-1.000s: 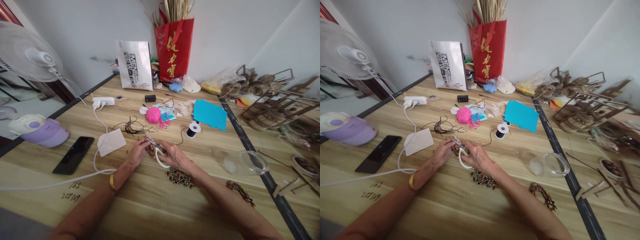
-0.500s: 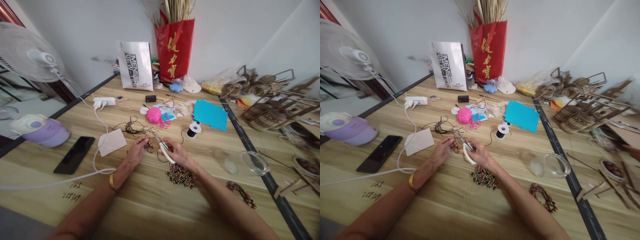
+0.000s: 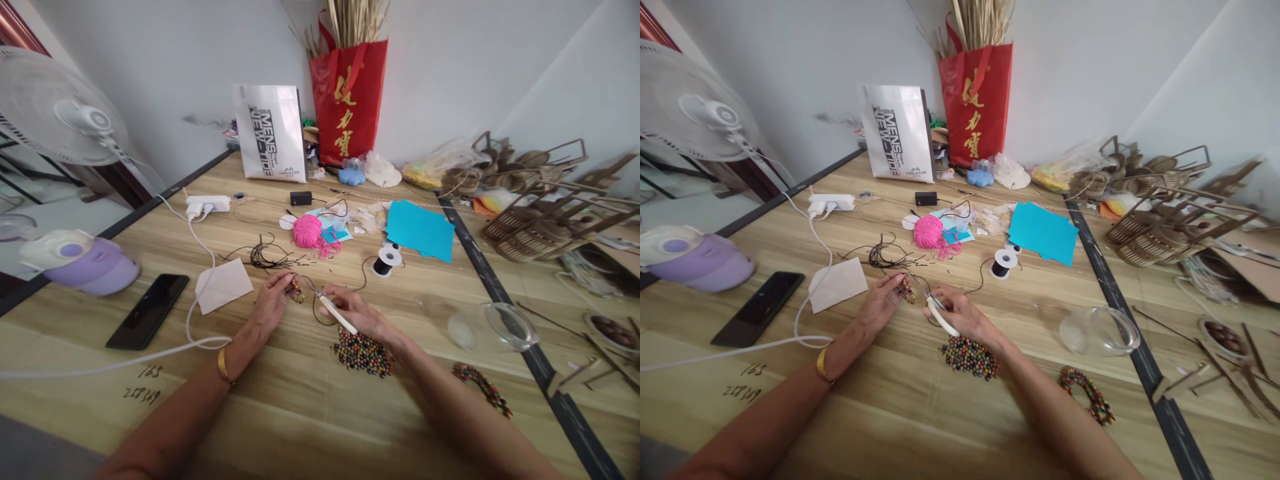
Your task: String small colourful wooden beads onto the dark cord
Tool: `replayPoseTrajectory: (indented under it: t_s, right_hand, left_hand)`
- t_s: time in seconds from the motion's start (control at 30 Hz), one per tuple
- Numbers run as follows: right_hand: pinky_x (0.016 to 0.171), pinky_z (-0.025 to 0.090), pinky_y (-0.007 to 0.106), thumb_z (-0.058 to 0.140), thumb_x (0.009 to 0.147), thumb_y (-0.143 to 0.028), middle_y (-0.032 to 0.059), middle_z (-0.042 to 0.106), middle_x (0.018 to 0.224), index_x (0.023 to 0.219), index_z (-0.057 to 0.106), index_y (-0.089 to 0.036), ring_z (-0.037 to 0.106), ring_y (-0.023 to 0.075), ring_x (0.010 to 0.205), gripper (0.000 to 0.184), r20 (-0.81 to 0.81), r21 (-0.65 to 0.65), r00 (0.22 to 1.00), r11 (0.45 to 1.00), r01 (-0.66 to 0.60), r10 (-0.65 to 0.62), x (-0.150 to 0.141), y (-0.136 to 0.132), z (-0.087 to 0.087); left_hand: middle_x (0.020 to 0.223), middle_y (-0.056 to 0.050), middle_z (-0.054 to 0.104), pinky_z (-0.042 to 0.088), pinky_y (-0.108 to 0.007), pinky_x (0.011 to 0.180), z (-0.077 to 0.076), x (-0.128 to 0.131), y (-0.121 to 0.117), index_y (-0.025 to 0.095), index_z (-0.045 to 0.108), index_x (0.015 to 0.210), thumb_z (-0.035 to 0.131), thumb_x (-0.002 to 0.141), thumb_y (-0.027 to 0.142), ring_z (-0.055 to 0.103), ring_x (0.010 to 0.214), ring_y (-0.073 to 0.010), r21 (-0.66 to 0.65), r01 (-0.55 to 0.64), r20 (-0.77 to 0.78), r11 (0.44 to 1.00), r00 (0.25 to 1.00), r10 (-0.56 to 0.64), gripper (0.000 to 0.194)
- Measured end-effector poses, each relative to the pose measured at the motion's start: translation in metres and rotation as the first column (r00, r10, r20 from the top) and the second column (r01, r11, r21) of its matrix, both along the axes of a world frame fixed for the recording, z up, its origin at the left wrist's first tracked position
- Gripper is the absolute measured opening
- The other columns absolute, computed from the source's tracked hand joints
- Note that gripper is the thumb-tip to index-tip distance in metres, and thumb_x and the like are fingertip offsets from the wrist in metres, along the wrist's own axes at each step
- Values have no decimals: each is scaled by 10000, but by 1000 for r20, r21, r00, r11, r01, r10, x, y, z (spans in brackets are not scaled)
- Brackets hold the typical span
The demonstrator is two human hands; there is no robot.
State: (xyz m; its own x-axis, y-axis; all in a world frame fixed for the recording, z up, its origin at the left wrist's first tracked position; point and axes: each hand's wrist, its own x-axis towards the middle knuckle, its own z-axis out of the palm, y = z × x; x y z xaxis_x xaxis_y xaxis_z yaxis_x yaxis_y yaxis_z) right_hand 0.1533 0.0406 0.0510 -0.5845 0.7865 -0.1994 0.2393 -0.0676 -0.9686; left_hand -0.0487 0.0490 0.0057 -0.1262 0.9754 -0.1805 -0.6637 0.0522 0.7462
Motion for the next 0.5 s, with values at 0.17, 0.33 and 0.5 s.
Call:
replayPoseTrajectory:
  t_s: [0.17, 0.33, 0.5]
  right_hand:
    - [392, 261, 168, 678, 680, -584, -100, 399, 526, 981, 538, -159, 343, 40, 419, 540, -51, -54, 999, 999, -6, 4, 0, -4, 8]
    - [389, 248, 165, 675, 679, -583, -93, 415, 526, 997, 540, -157, 344, 44, 426, 548, -22, -52, 1000, 998, -22, 21, 1, -5, 5]
    - [401, 251, 166, 650, 728, -543, -91, 411, 540, 1038, 546, -164, 346, 51, 445, 501, 21, 10, 999, 1000, -25, 25, 1, -5, 1]
  left_hand:
    - [674, 7, 697, 479, -203, 612, 1, 2, 0, 146, 700, 737, 736, 633, 94, 617, 619, -96, -13, -32, 2, 999, 999, 32, 122]
    - [698, -1, 705, 475, -200, 627, 4, 2, -1, 143, 712, 768, 742, 621, 89, 626, 643, -98, -28, -30, -6, 999, 1000, 30, 160]
    - [699, -6, 703, 466, -202, 617, 8, 3, -3, 131, 708, 793, 754, 599, 75, 619, 633, -97, -24, -4, 6, 1000, 1000, 4, 207]
